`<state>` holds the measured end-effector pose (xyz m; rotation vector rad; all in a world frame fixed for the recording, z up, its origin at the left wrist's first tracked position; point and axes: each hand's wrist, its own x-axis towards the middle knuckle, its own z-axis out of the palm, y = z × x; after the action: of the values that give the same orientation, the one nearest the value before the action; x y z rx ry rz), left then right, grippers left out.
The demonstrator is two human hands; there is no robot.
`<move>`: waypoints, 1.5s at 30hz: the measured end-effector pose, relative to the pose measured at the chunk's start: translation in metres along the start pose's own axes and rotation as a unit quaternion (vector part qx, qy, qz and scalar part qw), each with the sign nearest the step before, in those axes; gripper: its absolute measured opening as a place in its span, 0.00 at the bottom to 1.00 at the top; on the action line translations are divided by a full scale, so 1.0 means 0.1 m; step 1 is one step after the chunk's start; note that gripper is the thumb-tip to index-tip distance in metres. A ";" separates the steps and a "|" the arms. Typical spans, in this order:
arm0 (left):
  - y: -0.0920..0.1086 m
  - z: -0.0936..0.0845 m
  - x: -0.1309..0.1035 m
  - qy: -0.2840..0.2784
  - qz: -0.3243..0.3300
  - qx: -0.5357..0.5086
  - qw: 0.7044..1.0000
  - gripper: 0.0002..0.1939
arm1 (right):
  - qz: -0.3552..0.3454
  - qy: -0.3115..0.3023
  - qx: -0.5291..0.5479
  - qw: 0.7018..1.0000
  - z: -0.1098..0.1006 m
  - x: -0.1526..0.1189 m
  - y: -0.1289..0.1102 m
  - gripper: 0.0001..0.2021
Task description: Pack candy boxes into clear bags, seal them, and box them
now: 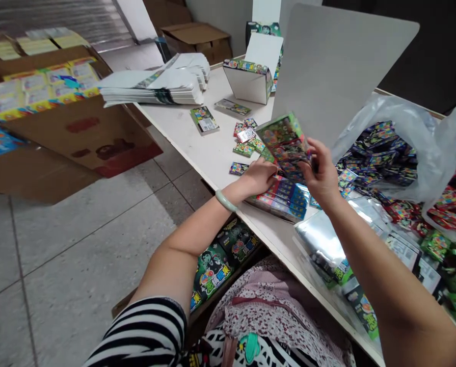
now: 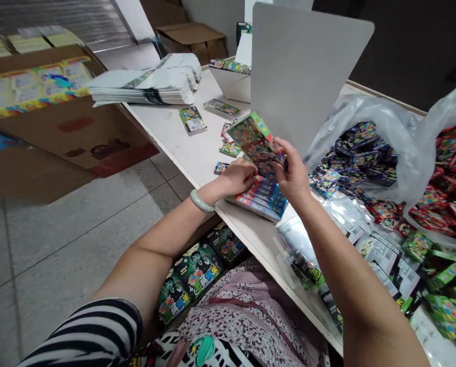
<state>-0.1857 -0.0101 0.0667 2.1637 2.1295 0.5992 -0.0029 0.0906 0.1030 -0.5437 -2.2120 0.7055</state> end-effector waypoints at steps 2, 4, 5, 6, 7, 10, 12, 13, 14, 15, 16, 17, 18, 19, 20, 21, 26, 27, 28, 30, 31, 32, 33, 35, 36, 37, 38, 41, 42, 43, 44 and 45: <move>-0.02 0.01 0.00 0.005 0.007 -0.006 1.000 0.09 | -0.019 -0.005 -0.011 1.000 0.06 0.03 0.01 0.23; -0.04 0.03 0.00 0.005 0.012 -0.011 1.000 0.09 | -0.030 0.002 -0.024 0.999 0.09 0.05 0.03 0.22; -0.05 0.03 -0.01 0.004 0.013 -0.012 1.000 0.09 | -0.031 0.003 -0.027 0.999 0.10 0.07 0.04 0.22; -0.05 0.04 -0.01 0.004 0.012 -0.012 1.000 0.09 | -0.030 0.000 -0.028 0.999 0.11 0.07 0.05 0.22; -0.05 0.04 -0.01 0.004 0.011 -0.010 1.000 0.10 | -0.028 -0.006 -0.028 0.999 0.12 0.08 0.07 0.23; -0.03 0.03 -0.03 0.013 0.016 -0.010 1.000 0.10 | -0.029 -0.031 -0.039 0.998 0.12 0.07 0.14 0.23; -0.05 0.03 -0.06 0.019 0.024 -0.038 0.999 0.08 | -0.036 -0.049 -0.058 0.996 0.09 0.05 0.20 0.22; -0.08 0.02 -0.07 0.023 0.023 -0.066 0.997 0.06 | -0.039 -0.058 -0.065 0.995 0.07 0.05 0.23 0.22; -0.12 0.02 -0.09 0.033 0.011 -0.103 0.994 0.05 | -0.043 -0.067 -0.069 0.994 0.05 0.04 0.27 0.22; -0.17 0.02 -0.10 0.055 -0.014 -0.146 0.988 0.04 | -0.047 -0.077 -0.071 0.993 0.03 0.04 0.29 0.22; -0.24 0.03 -0.12 0.091 -0.052 -0.193 0.976 0.04 | -0.051 -0.089 -0.073 0.992 0.02 0.05 0.31 0.23; -0.31 0.03 -0.12 0.132 -0.095 -0.238 0.958 0.04 | -0.054 -0.104 -0.076 0.990 0.02 0.06 0.31 0.23; -0.39 0.04 -0.13 0.171 -0.135 -0.278 0.936 0.05 | -0.057 -0.123 -0.082 0.987 0.03 0.07 0.31 0.23; -0.46 0.05 -0.12 0.202 -0.165 -0.310 0.914 0.06 | -0.060 -0.146 -0.092 0.983 0.06 0.09 0.29 0.24; -0.52 0.07 -0.11 0.221 -0.184 -0.331 0.899 0.08 | -0.062 -0.168 -0.106 0.978 0.09 0.10 0.27 0.24; -0.57 0.08 -0.09 0.225 -0.193 -0.345 0.890 0.10 | -0.063 -0.185 -0.122 0.973 0.12 0.12 0.25 0.24; -0.59 0.10 0.02 0.190 -0.222 -0.382 0.877 0.19 | -0.095 -0.200 -0.189 0.957 0.15 0.13 0.21 0.25; -0.57 0.09 0.03 0.184 -0.221 -0.388 0.876 0.20 | -0.104 -0.195 -0.201 0.954 0.14 0.12 0.22 0.25; -0.55 0.08 0.05 0.178 -0.219 -0.389 0.877 0.21 | -0.110 -0.189 -0.211 0.953 0.12 0.10 0.24 0.25; -0.52 0.07 0.07 0.165 -0.216 -0.390 0.880 0.21 | -0.116 -0.178 -0.227 0.950 0.09 0.08 0.29 0.24; -0.52 0.06 0.07 0.159 -0.219 -0.392 0.879 0.21 | -0.117 -0.175 -0.233 0.949 0.09 0.07 0.30 0.24; -0.52 0.06 0.08 0.155 -0.223 -0.395 0.878 0.20 | -0.116 -0.175 -0.238 0.948 0.09 0.06 0.31 0.23; -0.52 0.05 0.08 0.154 -0.227 -0.399 0.875 0.19 | -0.115 -0.178 -0.242 0.947 0.10 0.06 0.31 0.24; -0.55 0.05 0.09 0.154 -0.230 -0.406 0.871 0.16 | -0.112 -0.190 -0.250 0.943 0.13 0.06 0.29 0.24; -0.57 0.06 0.08 0.154 -0.228 -0.407 0.871 0.15 | -0.112 -0.195 -0.253 0.941 0.15 0.07 0.28 0.24; -0.58 0.06 0.07 0.153 -0.229 -0.406 0.871 0.14 | -0.114 -0.198 -0.254 0.940 0.17 0.07 0.26 0.23; -0.60 0.06 0.06 0.150 -0.230 -0.406 0.872 0.13 | -0.116 -0.198 -0.255 0.939 0.18 0.07 0.25 0.23; -0.63 0.07 0.03 0.136 -0.240 -0.410 0.869 0.12 | -0.127 -0.211 -0.244 0.938 0.20 0.05 0.25 0.23; -0.63 0.08 0.02 0.132 -0.243 -0.414 0.867 0.11 | -0.128 -0.224 -0.237 0.937 0.20 0.04 0.27 0.24; -0.63 0.09 0.02 0.129 -0.246 -0.420 0.864 0.11 | -0.126 -0.239 -0.229 0.935 0.20 0.03 0.30 0.25; -0.63 0.11 0.02 0.127 -0.249 -0.427 0.860 0.11 | -0.122 -0.253 -0.224 0.933 0.20 0.01 0.33 0.26; -0.62 0.13 0.03 0.126 -0.255 -0.432 0.856 0.11 | -0.116 -0.266 -0.221 0.931 0.21 -0.01 0.36 0.27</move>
<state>-0.2406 -0.0011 0.0365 1.0388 1.8344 1.4576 -0.0122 0.1112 0.0676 -0.3142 -2.9148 0.2328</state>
